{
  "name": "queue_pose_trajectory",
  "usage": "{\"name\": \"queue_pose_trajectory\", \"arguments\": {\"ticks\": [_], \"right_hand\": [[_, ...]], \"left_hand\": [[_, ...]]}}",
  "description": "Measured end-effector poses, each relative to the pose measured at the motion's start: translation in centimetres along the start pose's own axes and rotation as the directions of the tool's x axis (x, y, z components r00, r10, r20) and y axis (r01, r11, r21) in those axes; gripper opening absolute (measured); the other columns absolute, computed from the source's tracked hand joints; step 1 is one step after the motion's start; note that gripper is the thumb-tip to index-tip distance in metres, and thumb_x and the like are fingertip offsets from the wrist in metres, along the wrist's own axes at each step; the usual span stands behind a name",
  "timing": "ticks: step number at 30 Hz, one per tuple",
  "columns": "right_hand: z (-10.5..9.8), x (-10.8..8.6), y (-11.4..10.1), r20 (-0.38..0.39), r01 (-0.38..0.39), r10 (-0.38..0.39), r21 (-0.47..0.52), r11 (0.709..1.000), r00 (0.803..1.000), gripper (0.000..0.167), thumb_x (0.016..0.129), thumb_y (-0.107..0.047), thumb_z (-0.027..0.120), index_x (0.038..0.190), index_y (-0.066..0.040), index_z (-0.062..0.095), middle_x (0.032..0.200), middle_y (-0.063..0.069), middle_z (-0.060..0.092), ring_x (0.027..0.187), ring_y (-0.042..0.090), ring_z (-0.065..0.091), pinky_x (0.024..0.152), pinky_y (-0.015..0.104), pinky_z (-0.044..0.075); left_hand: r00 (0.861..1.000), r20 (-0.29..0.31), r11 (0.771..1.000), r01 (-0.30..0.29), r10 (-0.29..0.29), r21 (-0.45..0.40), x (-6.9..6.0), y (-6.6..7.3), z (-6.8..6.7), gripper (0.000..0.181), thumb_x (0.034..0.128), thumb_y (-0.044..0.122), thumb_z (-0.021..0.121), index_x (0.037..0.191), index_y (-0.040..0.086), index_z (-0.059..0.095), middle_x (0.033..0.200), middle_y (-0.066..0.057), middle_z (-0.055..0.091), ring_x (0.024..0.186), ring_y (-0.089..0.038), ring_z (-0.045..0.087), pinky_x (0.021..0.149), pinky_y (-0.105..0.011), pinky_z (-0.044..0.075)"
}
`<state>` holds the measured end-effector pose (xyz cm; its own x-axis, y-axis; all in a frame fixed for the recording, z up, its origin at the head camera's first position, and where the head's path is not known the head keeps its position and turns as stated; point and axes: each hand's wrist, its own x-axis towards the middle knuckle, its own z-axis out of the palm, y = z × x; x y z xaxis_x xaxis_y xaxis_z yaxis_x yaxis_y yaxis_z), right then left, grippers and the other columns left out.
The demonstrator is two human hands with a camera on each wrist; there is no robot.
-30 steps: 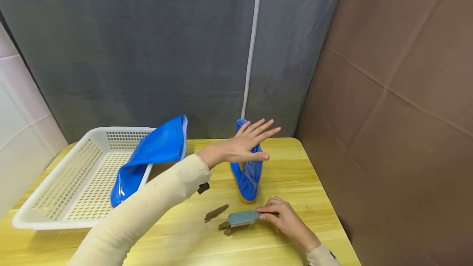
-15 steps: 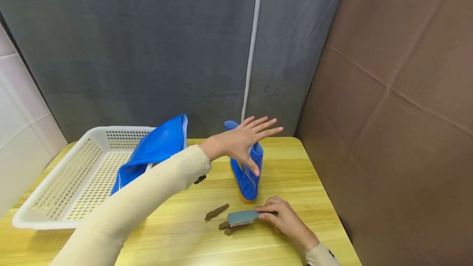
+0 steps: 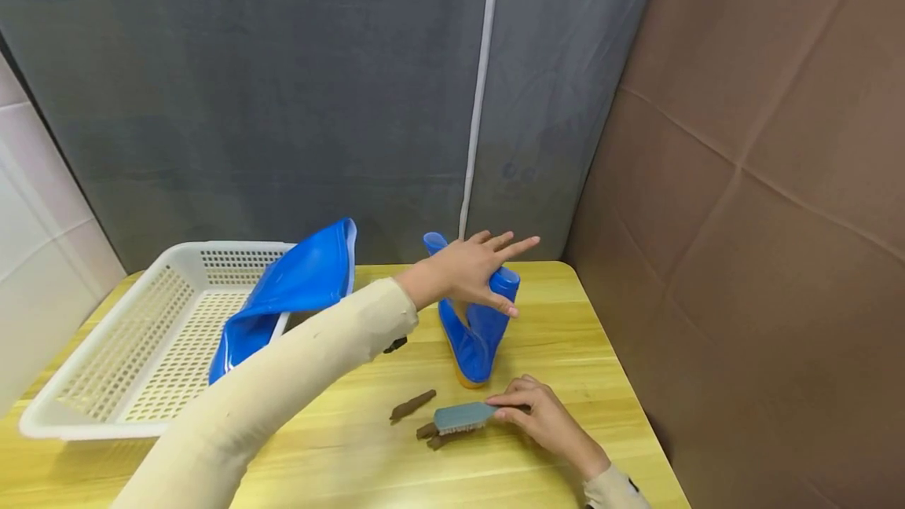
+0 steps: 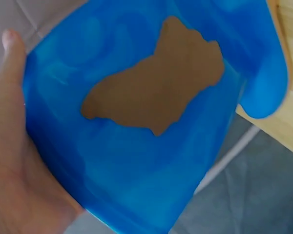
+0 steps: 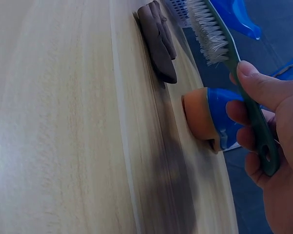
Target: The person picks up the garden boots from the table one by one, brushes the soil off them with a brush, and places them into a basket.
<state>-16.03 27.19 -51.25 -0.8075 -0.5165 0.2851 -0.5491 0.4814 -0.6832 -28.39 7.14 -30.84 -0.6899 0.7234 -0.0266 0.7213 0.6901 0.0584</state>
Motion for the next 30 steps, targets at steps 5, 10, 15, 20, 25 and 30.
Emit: {"name": "queue_pose_trajectory", "arguments": {"ticks": [5,10,15,20,25,30], "right_hand": [[-0.1,0.1,-0.1,0.007,0.033,-0.033,0.0,0.999,0.999,0.026,0.091,-0.014,0.067,0.116,-0.017,0.075,0.09,-0.004,0.068,0.083,-0.001,0.052,0.069,0.02,0.049],[-0.3,0.2,-0.3,0.007,0.053,-0.053,0.002,0.999,0.999,0.026,0.092,-0.015,0.067,0.116,-0.018,0.075,0.09,-0.005,0.067,0.083,-0.001,0.053,0.07,0.021,0.05],[-0.4,0.3,-0.5,0.001,0.057,-0.057,-0.002,0.998,0.998,0.024,0.092,-0.017,0.067,0.114,-0.016,0.076,0.091,-0.005,0.068,0.085,0.001,0.055,0.072,0.021,0.051],[-0.3,0.4,-0.8,0.013,0.059,-0.059,0.007,0.998,0.998,0.024,0.093,-0.017,0.065,0.114,-0.011,0.075,0.092,-0.003,0.068,0.086,0.002,0.056,0.073,0.022,0.052],[-0.2,0.3,-1.1,0.042,0.0,-0.002,0.043,0.999,0.999,0.027,0.094,-0.022,0.064,0.116,-0.011,0.074,0.092,-0.005,0.067,0.085,0.0,0.054,0.071,0.022,0.052],[-0.3,0.1,-1.2,0.047,-0.038,0.036,0.042,0.998,0.998,0.027,0.093,-0.022,0.065,0.117,-0.012,0.074,0.092,-0.007,0.066,0.083,-0.002,0.052,0.068,0.021,0.049]], "left_hand": [[0.998,-0.02,0.998,0.065,-0.065,0.012,-0.6,1.9,0.0,0.108,0.078,0.083,0.051,0.156,0.043,-0.013,0.168,-0.009,0.017,0.15,-0.046,0.024,0.114,-0.064,0.036],[0.981,-0.057,0.98,0.186,-0.183,0.064,-1.4,4.2,0.2,0.104,0.0788,0.086,0.041,0.155,0.043,-0.014,0.167,-0.01,0.017,0.149,-0.048,0.026,0.111,-0.062,0.039],[0.957,-0.046,0.954,0.29,-0.288,0.075,-1.5,6.0,-0.1,0.098,0.0818,0.087,0.03,0.155,0.042,-0.016,0.167,-0.011,0.017,0.147,-0.048,0.029,0.109,-0.059,0.044],[0.957,-0.031,0.957,0.289,-0.288,0.031,-1.0,5.6,-0.2,0.095,0.0835,0.086,0.03,0.156,0.042,-0.014,0.168,-0.01,0.016,0.149,-0.045,0.028,0.112,-0.059,0.04],[0.993,-0.062,0.984,0.112,-0.105,0.135,-0.8,3.1,0.0,0.091,0.0856,0.084,0.032,0.156,0.044,-0.011,0.169,-0.003,0.008,0.156,-0.035,0.013,0.123,-0.06,0.021],[0.986,-0.137,0.976,-0.062,0.092,0.211,-0.7,0.6,0.3,0.087,0.0883,0.082,0.031,0.156,0.044,-0.007,0.17,0.0,-0.002,0.158,-0.029,-0.001,0.126,-0.06,0.006]]}}
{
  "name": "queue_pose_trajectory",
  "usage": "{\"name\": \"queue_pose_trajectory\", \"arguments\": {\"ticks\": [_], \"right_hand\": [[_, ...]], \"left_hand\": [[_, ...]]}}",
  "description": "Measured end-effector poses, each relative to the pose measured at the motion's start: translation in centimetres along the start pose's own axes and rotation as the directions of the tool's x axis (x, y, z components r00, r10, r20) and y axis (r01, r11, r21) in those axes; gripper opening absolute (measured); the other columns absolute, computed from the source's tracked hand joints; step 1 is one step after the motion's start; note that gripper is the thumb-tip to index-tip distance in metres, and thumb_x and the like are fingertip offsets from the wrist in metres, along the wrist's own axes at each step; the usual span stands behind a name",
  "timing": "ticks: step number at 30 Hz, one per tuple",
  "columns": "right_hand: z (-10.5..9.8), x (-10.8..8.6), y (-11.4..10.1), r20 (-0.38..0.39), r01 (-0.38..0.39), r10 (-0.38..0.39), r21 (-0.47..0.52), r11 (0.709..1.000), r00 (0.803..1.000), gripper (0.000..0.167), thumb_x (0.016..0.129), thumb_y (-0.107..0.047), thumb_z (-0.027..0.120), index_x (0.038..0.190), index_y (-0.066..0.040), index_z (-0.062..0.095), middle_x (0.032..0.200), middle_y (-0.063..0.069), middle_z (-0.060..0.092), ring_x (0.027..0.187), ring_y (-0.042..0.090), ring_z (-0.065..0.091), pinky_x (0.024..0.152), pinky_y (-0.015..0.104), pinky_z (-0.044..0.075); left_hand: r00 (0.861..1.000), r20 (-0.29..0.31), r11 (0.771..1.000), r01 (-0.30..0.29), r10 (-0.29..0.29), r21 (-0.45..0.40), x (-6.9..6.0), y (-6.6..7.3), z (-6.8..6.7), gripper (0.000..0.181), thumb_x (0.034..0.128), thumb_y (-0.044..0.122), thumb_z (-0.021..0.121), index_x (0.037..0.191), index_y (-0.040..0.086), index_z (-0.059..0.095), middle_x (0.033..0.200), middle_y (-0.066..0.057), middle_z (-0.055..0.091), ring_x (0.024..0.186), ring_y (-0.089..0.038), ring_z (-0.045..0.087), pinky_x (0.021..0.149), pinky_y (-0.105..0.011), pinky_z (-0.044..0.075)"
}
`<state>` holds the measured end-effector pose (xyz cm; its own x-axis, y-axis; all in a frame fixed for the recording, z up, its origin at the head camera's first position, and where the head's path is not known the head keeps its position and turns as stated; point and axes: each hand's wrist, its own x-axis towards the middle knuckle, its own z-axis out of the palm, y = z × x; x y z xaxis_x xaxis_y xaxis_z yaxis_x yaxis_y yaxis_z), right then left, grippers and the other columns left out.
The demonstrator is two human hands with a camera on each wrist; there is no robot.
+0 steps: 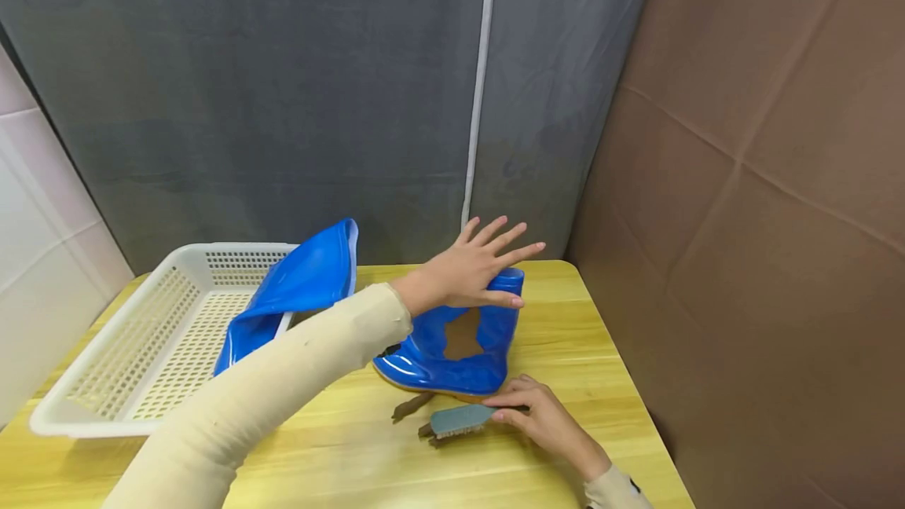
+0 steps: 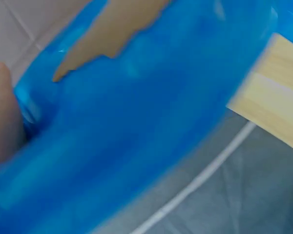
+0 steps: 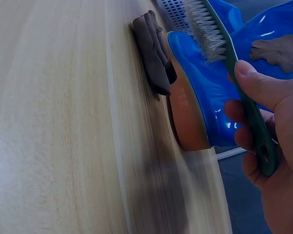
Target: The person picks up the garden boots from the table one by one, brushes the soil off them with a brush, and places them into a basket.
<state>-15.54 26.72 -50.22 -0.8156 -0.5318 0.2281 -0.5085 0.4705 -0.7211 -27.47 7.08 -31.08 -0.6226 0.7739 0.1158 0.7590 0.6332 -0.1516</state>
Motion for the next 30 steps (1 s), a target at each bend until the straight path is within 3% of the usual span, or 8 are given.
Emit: {"name": "queue_pose_trajectory", "arguments": {"ticks": [3,5,9,12,14,19,24,30], "right_hand": [[0.0,0.0,0.1,-0.008,0.012,-0.012,-0.017,1.0,1.0,0.027,0.093,-0.02,0.066,0.117,-0.013,0.074,0.092,-0.007,0.066,0.084,-0.002,0.052,0.068,0.021,0.05],[0.0,-0.1,0.1,-0.014,0.027,-0.027,-0.031,0.999,1.0,0.026,0.092,-0.021,0.066,0.116,-0.013,0.075,0.093,-0.007,0.067,0.084,-0.002,0.053,0.069,0.021,0.05],[0.0,-0.2,0.3,-0.019,0.032,-0.033,-0.049,0.998,0.999,0.026,0.093,-0.024,0.066,0.116,-0.017,0.075,0.093,-0.009,0.067,0.084,-0.002,0.053,0.07,0.02,0.05],[0.0,-0.3,0.4,-0.018,0.019,-0.02,-0.054,0.998,1.0,0.026,0.093,-0.026,0.066,0.116,-0.021,0.075,0.093,-0.011,0.067,0.084,-0.003,0.052,0.069,0.02,0.049],[0.0,-0.4,0.4,-0.015,0.014,-0.015,-0.054,0.998,1.0,0.026,0.093,-0.026,0.066,0.117,-0.021,0.075,0.093,-0.011,0.067,0.084,-0.002,0.052,0.068,0.02,0.049],[0.1,-0.5,0.5,-0.012,0.017,-0.018,-0.046,0.999,1.0,0.026,0.093,-0.025,0.066,0.117,-0.019,0.075,0.093,-0.01,0.067,0.084,-0.003,0.053,0.068,0.02,0.049],[0.2,-0.6,0.6,-0.017,0.013,-0.014,-0.044,0.999,1.0,0.026,0.093,-0.025,0.065,0.117,-0.019,0.075,0.092,-0.01,0.067,0.084,-0.003,0.053,0.069,0.02,0.049],[0.2,-0.6,0.5,-0.015,-0.003,0.002,-0.04,0.999,1.0,0.027,0.093,-0.025,0.065,0.117,-0.018,0.075,0.092,-0.01,0.066,0.084,-0.003,0.053,0.068,0.02,0.049]], "left_hand": [[0.994,-0.058,0.995,-0.09,0.088,-0.032,-0.2,-1.0,0.4,0.086,0.09,0.079,0.034,0.157,0.043,-0.006,0.17,0.001,-0.006,0.158,-0.028,-0.004,0.126,-0.058,0.005],[0.983,-0.088,0.985,-0.165,0.161,-0.05,-0.5,-1.5,0.5,0.086,0.0904,0.077,0.037,0.157,0.042,-0.003,0.169,0.002,-0.008,0.158,-0.028,-0.006,0.127,-0.056,0.005],[0.942,-0.115,0.946,-0.321,0.315,-0.038,-1.0,-2.0,0.2,0.083,0.0914,0.073,0.041,0.158,0.041,0.005,0.17,0.003,-0.004,0.158,-0.027,-0.003,0.128,-0.05,0.01],[0.919,-0.119,0.926,-0.378,0.376,0.002,-1.1,-2.3,0.2,0.078,0.0934,0.071,0.041,0.158,0.04,0.011,0.17,0.003,0.003,0.158,-0.026,0.002,0.128,-0.049,0.013],[0.916,-0.117,0.923,-0.383,0.384,0.032,-1.1,-2.5,0.2,0.074,0.0954,0.069,0.039,0.158,0.039,0.012,0.17,0.002,0.005,0.158,-0.027,0.004,0.128,-0.049,0.013],[0.929,-0.103,0.934,-0.347,0.354,0.085,-1.0,-3.3,0.7,0.064,0.1014,0.061,0.03,0.159,0.038,0.011,0.17,0.0,0.004,0.158,-0.028,0.006,0.128,-0.048,0.011],[0.94,-0.098,0.945,-0.322,0.327,0.063,-0.8,-3.7,1.1,0.059,0.104,0.055,0.028,0.158,0.038,0.014,0.17,0.001,0.004,0.158,-0.028,0.003,0.129,-0.047,0.007],[0.936,-0.108,0.942,-0.33,0.335,0.06,-0.4,-3.5,1.0,0.055,0.1044,0.052,0.032,0.157,0.036,0.024,0.17,0.0,0.005,0.158,-0.027,0.001,0.129,-0.048,0.005]]}}
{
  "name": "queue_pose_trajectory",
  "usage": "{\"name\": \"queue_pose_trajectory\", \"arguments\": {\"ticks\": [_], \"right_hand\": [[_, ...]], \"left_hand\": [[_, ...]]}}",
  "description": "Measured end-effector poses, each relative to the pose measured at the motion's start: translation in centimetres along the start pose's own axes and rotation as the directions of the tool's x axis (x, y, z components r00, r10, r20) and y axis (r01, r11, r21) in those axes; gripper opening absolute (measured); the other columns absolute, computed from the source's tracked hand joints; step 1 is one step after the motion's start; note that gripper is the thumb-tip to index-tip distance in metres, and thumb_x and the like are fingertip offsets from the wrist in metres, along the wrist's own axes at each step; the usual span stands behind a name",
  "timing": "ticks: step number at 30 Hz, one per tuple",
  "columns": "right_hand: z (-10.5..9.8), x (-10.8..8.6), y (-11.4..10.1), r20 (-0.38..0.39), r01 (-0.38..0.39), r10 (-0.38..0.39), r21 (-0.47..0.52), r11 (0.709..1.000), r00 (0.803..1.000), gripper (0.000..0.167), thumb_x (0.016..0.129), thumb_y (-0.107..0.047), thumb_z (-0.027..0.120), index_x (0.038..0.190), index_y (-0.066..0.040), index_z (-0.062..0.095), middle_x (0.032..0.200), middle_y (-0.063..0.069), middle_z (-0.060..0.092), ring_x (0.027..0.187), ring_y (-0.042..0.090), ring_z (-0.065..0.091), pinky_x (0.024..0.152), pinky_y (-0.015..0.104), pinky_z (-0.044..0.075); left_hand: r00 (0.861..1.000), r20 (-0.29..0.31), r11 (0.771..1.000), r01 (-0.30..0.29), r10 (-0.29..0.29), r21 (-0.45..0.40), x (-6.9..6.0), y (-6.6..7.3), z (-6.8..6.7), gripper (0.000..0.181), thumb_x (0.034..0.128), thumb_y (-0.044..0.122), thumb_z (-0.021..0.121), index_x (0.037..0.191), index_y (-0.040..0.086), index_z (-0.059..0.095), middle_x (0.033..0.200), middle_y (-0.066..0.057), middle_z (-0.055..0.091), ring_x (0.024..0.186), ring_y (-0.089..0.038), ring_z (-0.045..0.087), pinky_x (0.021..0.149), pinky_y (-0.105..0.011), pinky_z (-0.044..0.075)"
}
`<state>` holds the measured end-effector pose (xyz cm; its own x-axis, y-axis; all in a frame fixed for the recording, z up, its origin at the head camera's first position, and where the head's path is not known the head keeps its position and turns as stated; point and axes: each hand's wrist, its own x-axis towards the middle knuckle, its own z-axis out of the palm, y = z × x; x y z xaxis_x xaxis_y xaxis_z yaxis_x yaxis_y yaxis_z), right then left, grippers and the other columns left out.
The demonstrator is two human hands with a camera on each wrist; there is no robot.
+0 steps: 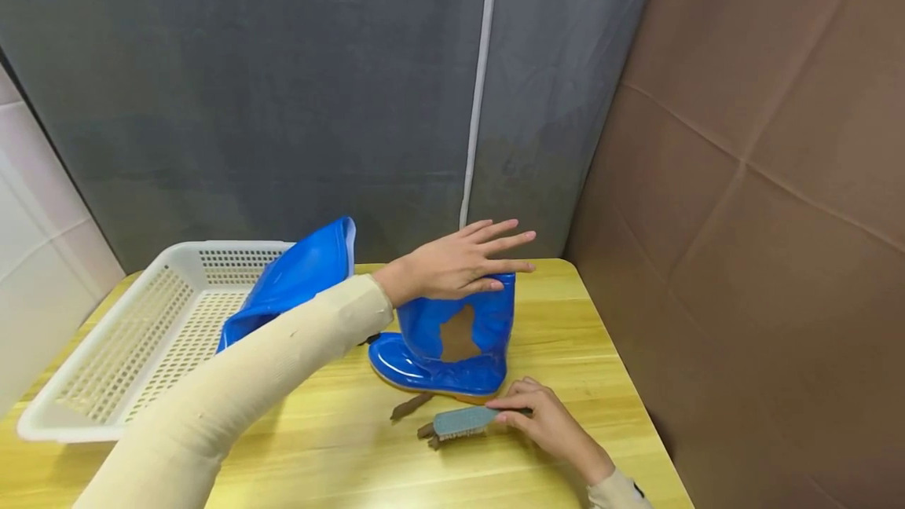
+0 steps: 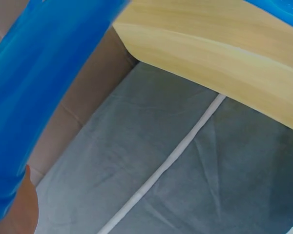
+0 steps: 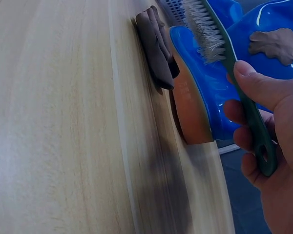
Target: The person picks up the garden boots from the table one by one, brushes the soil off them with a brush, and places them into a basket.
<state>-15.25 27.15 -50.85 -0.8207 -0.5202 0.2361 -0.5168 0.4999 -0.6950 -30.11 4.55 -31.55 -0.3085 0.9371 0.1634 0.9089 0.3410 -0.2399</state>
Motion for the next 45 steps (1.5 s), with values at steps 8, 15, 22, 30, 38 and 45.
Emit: {"name": "queue_pose_trajectory", "arguments": {"ticks": [8,15,22,30,38,45], "right_hand": [[-0.2,-0.1,-0.1,0.007,-0.004,0.004,0.01,1.0,1.0,0.027,0.093,-0.024,0.065,0.117,-0.016,0.074,0.092,-0.009,0.066,0.083,-0.002,0.053,0.068,0.02,0.049],[-0.2,-0.1,-0.1,-0.005,-0.014,0.014,-0.01,1.0,1.0,0.028,0.092,-0.027,0.066,0.116,-0.017,0.075,0.091,-0.01,0.066,0.081,-0.003,0.051,0.067,0.019,0.048],[-0.2,-0.1,-0.1,-0.002,-0.035,0.035,-0.009,0.999,0.999,0.032,0.092,-0.03,0.065,0.117,-0.012,0.074,0.09,-0.01,0.064,0.079,-0.001,0.048,0.065,0.017,0.044],[-0.2,-0.1,-0.1,-0.009,-0.032,0.032,-0.009,0.999,0.999,0.029,0.092,-0.027,0.065,0.117,-0.014,0.074,0.089,-0.005,0.066,0.08,-0.001,0.049,0.065,0.017,0.045],[-0.1,0.1,0.2,-0.024,-0.022,0.021,-0.026,0.999,0.999,0.03,0.092,-0.029,0.065,0.116,-0.014,0.074,0.09,-0.011,0.064,0.079,-0.003,0.048,0.064,0.018,0.046],[0.0,0.3,0.3,-0.033,-0.002,0.001,-0.037,0.999,0.999,0.028,0.091,-0.027,0.067,0.115,-0.017,0.075,0.089,-0.012,0.064,0.08,-0.004,0.048,0.065,0.018,0.046]], "left_hand": [[0.999,-0.046,0.997,0.021,-0.017,0.071,0.7,0.3,-0.4,0.05,0.1024,0.052,0.039,0.15,0.038,0.041,0.169,0.001,0.007,0.158,-0.027,-0.001,0.129,-0.049,0.004],[0.986,-0.098,0.984,0.147,-0.137,0.098,0.5,-0.8,-0.1,0.043,0.1023,0.051,0.041,0.141,0.036,0.053,0.17,0.001,0.006,0.157,-0.03,-0.007,0.128,-0.054,0.002],[0.907,-0.027,0.902,0.42,-0.42,0.098,-0.3,-2.9,-0.3,0.043,0.1026,0.05,0.042,0.141,0.033,0.054,0.17,-0.001,0.002,0.157,-0.031,-0.008,0.127,-0.056,0.002],[0.743,0.06,0.744,0.668,-0.666,-0.006,-1.5,-4.5,0.7,0.047,0.1044,0.042,0.044,0.15,0.032,0.042,0.169,-0.007,0.009,0.157,-0.034,0.004,0.127,-0.056,0.01],[0.876,0.025,0.874,0.482,-0.481,-0.063,-3.6,-3.9,1.9,0.049,0.1021,0.053,0.041,0.15,0.04,0.041,0.169,-0.007,0.004,0.157,-0.035,0.004,0.125,-0.059,0.012],[0.863,0.153,0.846,0.503,-0.481,-0.177,-5.6,-2.8,2.1,0.074,0.0868,0.078,0.045,0.149,0.039,0.041,0.168,-0.003,-0.015,0.156,-0.034,-0.011,0.121,-0.07,0.001]]}}
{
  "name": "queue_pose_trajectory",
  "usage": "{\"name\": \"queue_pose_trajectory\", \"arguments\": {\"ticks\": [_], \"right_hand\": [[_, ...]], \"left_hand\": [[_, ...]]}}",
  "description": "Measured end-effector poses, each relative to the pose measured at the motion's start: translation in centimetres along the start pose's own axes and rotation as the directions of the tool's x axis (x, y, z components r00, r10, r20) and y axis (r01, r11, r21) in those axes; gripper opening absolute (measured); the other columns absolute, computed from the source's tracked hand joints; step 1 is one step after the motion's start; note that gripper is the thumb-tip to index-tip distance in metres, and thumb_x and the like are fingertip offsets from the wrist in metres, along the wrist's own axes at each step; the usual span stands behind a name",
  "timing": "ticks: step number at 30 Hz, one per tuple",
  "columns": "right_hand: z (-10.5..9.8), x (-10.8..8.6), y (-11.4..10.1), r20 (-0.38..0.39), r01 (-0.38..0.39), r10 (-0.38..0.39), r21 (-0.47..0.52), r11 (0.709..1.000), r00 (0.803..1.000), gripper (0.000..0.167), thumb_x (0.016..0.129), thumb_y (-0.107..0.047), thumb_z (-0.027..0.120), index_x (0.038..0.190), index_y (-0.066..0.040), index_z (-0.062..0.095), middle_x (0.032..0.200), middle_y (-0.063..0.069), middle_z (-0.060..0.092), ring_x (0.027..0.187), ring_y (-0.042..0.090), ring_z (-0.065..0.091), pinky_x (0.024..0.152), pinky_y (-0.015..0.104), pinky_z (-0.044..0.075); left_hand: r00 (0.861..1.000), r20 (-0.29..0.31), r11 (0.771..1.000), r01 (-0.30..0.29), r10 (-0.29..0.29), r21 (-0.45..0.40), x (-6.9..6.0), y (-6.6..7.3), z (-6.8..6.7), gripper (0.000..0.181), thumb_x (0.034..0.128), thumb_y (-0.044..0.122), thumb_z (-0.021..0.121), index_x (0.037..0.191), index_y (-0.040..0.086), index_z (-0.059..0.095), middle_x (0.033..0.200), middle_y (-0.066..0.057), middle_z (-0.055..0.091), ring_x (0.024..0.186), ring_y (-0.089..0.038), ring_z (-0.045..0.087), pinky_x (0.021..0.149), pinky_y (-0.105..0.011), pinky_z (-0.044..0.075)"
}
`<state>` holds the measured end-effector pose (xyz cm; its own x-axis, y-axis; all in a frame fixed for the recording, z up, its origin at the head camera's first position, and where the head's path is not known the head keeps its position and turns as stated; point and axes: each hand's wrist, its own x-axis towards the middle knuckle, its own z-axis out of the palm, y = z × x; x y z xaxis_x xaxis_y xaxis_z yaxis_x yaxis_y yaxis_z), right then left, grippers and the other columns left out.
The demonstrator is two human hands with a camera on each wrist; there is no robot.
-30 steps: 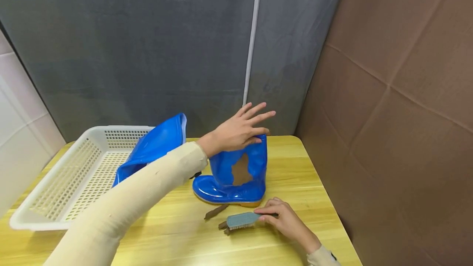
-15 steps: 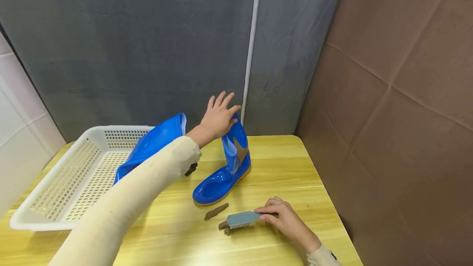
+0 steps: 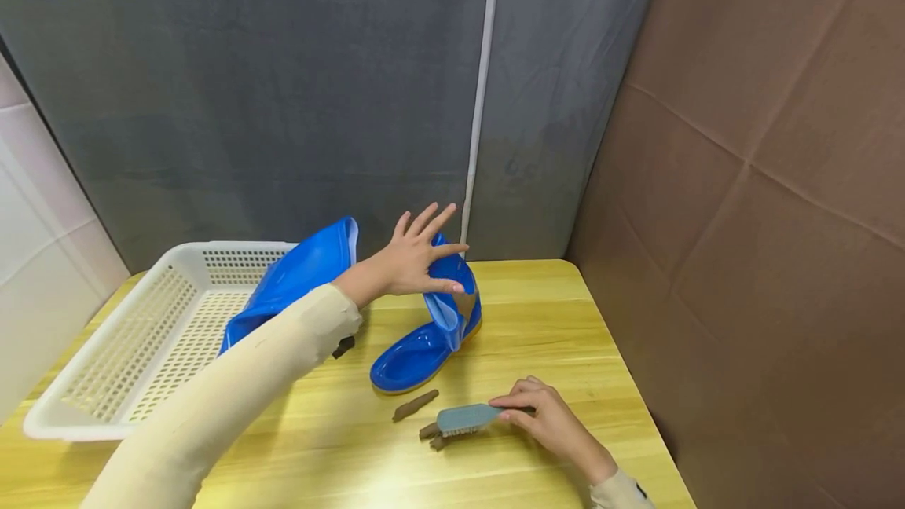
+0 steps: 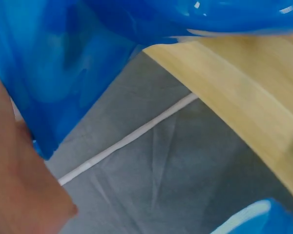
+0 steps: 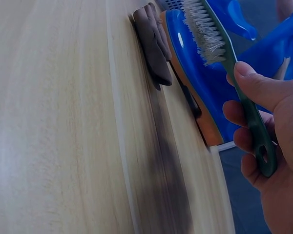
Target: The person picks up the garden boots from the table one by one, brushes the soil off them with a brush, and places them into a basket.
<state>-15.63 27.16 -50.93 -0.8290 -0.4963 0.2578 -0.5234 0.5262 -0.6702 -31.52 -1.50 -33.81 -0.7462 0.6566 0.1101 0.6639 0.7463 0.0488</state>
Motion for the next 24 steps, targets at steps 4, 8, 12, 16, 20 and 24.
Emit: {"name": "queue_pose_trajectory", "arguments": {"ticks": [4,8,12,16,20,24], "right_hand": [[0.0,-0.2,0.0,-0.013,0.018,-0.019,-0.003,1.0,1.0,0.026,0.09,-0.024,0.068,0.114,-0.017,0.075,0.088,-0.013,0.064,0.079,-0.004,0.048,0.064,0.018,0.046],[0.0,-0.3,0.2,-0.021,0.028,-0.029,-0.006,1.0,0.999,0.027,0.09,-0.023,0.068,0.115,-0.016,0.075,0.087,-0.01,0.065,0.079,-0.004,0.048,0.064,0.018,0.046],[-0.1,-0.5,0.4,-0.014,0.008,-0.008,-0.001,1.0,1.0,0.027,0.09,-0.023,0.068,0.116,-0.016,0.075,0.088,-0.003,0.066,0.08,-0.003,0.049,0.064,0.018,0.046],[-0.3,-0.5,0.2,0.0,-0.031,0.031,0.013,0.999,1.0,0.028,0.091,-0.022,0.067,0.117,-0.015,0.074,0.089,0.0,0.067,0.081,-0.002,0.05,0.065,0.019,0.047],[-0.2,-0.5,0.1,-0.001,-0.04,0.04,0.008,0.999,0.999,0.027,0.091,-0.023,0.067,0.116,-0.016,0.074,0.09,-0.007,0.066,0.084,-0.002,0.05,0.067,0.019,0.048],[0.0,-0.5,0.2,-0.009,-0.037,0.037,0.002,0.999,0.999,0.026,0.09,-0.021,0.068,0.116,-0.016,0.075,0.09,-0.008,0.066,0.084,-0.003,0.051,0.068,0.019,0.049]], "left_hand": [[0.999,0.034,0.994,0.04,-0.036,-0.102,-1.3,-0.1,0.5,0.086,0.0812,0.078,0.054,0.154,0.04,0.03,0.167,-0.005,-0.021,0.155,-0.036,-0.014,0.119,-0.072,0.001],[0.996,0.049,0.981,0.084,-0.076,-0.173,-2.4,-0.4,1.1,0.093,0.0773,0.077,0.061,0.155,0.042,0.024,0.166,-0.008,-0.022,0.155,-0.039,-0.012,0.12,-0.07,0.005],[0.99,0.074,0.971,0.13,-0.117,-0.199,-3.5,-0.6,2.0,0.098,0.0746,0.077,0.064,0.156,0.042,0.022,0.168,-0.015,-0.011,0.154,-0.045,0.001,0.122,-0.066,0.013],[0.983,0.122,0.971,0.156,-0.135,-0.183,-4.3,-0.3,3.0,0.1,0.0749,0.076,0.064,0.157,0.042,0.018,0.163,-0.021,0.024,0.148,-0.048,0.029,0.117,-0.062,0.032],[0.973,0.166,0.96,0.191,-0.159,-0.206,-5.0,-0.1,4.2,0.103,0.0751,0.073,0.067,0.158,0.041,0.013,0.147,-0.018,0.053,0.131,-0.041,0.054,0.107,-0.054,0.048],[0.95,0.23,0.89,0.284,-0.211,-0.356,-5.6,0.0,5.1,0.109,0.075,0.063,0.074,0.159,0.035,0.011,0.147,-0.019,0.052,0.117,-0.036,0.065,0.1,-0.048,0.054]]}}
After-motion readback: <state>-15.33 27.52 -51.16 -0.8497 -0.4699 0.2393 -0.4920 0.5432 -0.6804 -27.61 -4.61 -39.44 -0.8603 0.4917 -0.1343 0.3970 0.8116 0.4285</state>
